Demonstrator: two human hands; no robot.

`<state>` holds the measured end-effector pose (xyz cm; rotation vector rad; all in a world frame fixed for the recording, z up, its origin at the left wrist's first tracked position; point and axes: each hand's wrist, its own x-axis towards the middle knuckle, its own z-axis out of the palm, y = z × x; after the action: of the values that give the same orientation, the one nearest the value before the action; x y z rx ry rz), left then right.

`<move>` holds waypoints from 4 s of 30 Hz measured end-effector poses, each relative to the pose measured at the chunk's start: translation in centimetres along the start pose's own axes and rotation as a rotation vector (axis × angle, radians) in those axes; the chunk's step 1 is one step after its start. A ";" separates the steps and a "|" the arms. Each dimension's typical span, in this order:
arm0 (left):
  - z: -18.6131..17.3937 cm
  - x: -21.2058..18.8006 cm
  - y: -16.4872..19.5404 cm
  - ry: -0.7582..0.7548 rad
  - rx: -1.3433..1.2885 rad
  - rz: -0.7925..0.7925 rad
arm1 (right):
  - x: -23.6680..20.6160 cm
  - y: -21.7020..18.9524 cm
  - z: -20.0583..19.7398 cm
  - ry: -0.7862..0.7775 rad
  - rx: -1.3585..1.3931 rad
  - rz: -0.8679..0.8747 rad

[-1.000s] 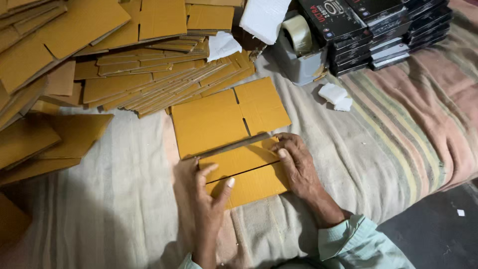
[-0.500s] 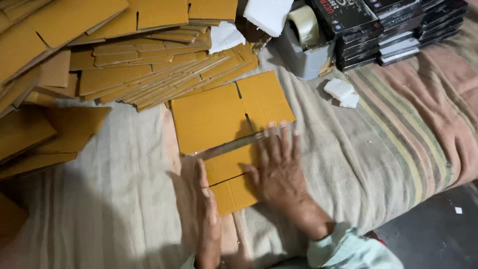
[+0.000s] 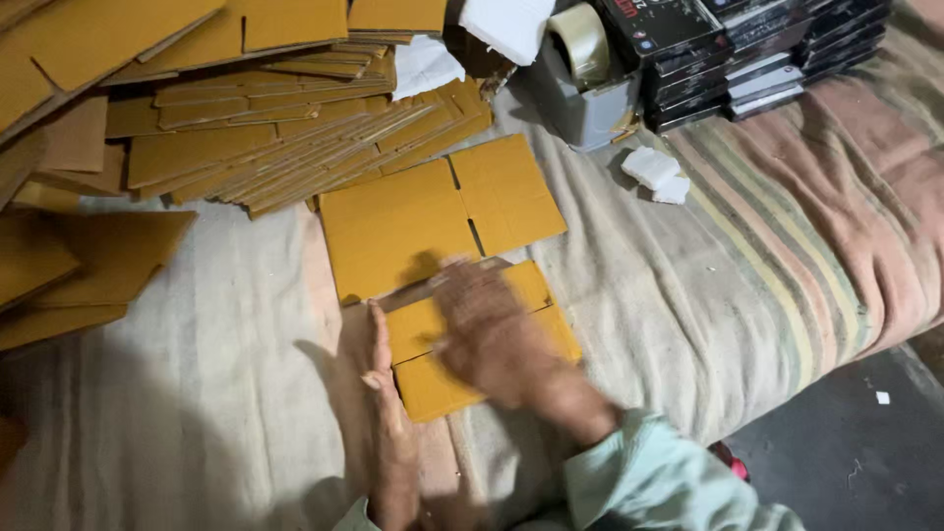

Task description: The person folds flat pre-cut cardboard blanks into small boxes, pressing the creases and tucking the flaps to shape each box by hand. Folded boxes are stacked with a pile of finished boxes on the fabric-covered work surface.

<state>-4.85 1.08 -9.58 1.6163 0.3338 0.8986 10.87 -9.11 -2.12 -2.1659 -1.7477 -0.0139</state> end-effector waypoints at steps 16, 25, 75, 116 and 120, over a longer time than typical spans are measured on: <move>0.0 2.2 4.1 -0.034 0.078 -0.320 | 1.6 -4.5 1.3 -0.113 -0.120 0.007; 2.7 4.3 5.7 -0.243 1.268 -0.086 | -1.9 3.4 -1.9 0.090 -0.177 0.243; 3.9 4.8 8.0 -0.104 1.164 -0.146 | -2.4 2.7 -2.6 0.291 -0.065 0.392; 2.5 4.6 8.2 -0.097 1.337 -0.201 | -1.9 3.8 -1.9 0.053 -0.221 0.465; 2.6 4.7 8.5 -0.055 1.420 -0.094 | -1.6 2.9 -1.8 0.189 -0.369 0.366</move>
<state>-2.07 0.05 0.07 2.8435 1.1680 0.4853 13.64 -11.62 -1.61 -2.6167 -1.3035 -0.4661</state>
